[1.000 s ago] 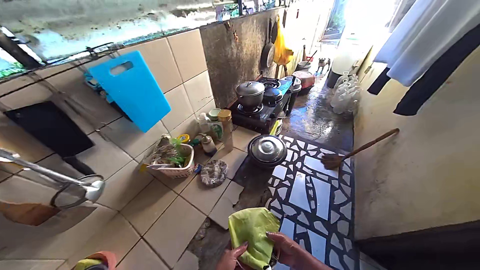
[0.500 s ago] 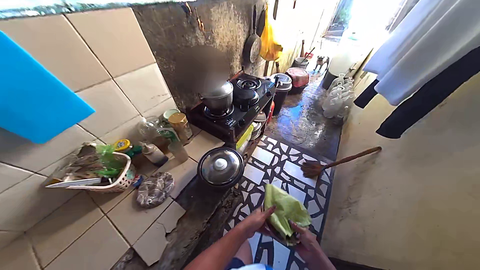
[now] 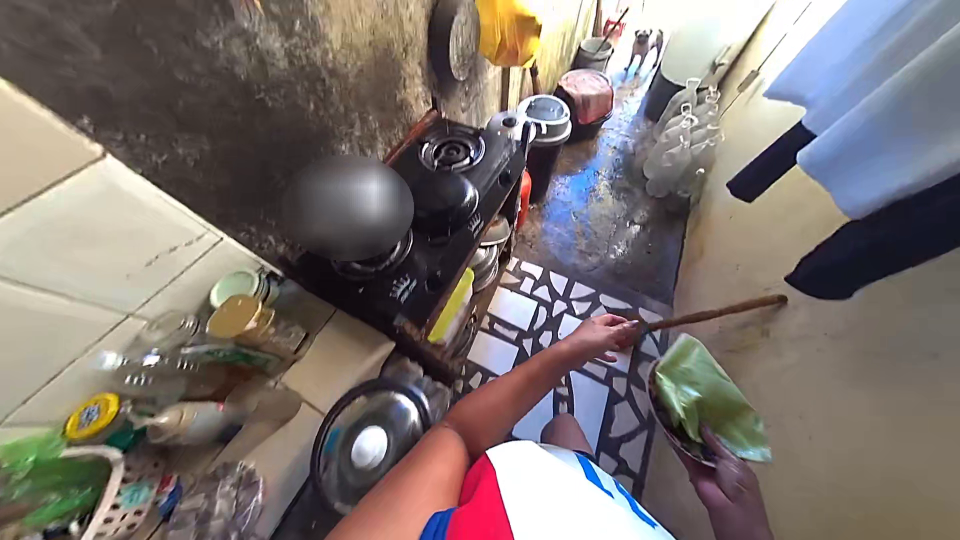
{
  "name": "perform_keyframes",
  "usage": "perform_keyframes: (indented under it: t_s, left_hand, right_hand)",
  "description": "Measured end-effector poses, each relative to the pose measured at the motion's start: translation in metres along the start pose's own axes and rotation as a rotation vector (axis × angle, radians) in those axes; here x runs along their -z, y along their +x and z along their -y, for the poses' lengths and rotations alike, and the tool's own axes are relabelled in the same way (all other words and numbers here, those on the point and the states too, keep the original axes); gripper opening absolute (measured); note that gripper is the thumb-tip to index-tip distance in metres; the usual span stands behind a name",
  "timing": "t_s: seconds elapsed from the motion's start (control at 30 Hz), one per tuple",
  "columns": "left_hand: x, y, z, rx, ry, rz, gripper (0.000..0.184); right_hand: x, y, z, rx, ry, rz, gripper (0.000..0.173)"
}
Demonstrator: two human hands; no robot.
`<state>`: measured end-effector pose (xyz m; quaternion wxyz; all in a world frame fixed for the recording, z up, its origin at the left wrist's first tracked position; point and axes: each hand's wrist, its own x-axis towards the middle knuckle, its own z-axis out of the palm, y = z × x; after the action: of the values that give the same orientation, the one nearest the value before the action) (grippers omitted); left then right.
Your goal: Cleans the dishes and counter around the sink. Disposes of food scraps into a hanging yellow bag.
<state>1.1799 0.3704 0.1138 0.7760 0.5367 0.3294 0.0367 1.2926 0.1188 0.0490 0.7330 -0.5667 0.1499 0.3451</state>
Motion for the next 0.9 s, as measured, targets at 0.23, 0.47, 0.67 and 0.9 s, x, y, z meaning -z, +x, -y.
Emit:
perform_keyframes:
  t_s: [0.23, 0.47, 0.67, 0.9]
  left_hand:
    - [0.055, 0.148, -0.175, -0.258, 0.187, -0.025, 0.039]
    - [0.153, 0.251, -0.321, -0.426, 0.37, -0.214, 0.038]
    - [0.267, 0.298, -0.405, -0.371, 0.552, -0.428, 0.039]
    - [0.41, 0.368, -0.512, -0.272, 0.837, -0.682, 0.042]
  right_hand:
    - [-0.071, 0.135, 0.054, -0.002, -0.02, 0.001, 0.03]
    - [-0.224, 0.272, 0.126, -0.07, -0.061, 0.123, 0.031]
    - [-0.379, 0.36, 0.191, -0.004, -0.203, 0.269, 0.032]
    - [-0.566, 0.459, 0.258, 0.092, -0.158, 0.357, 0.03]
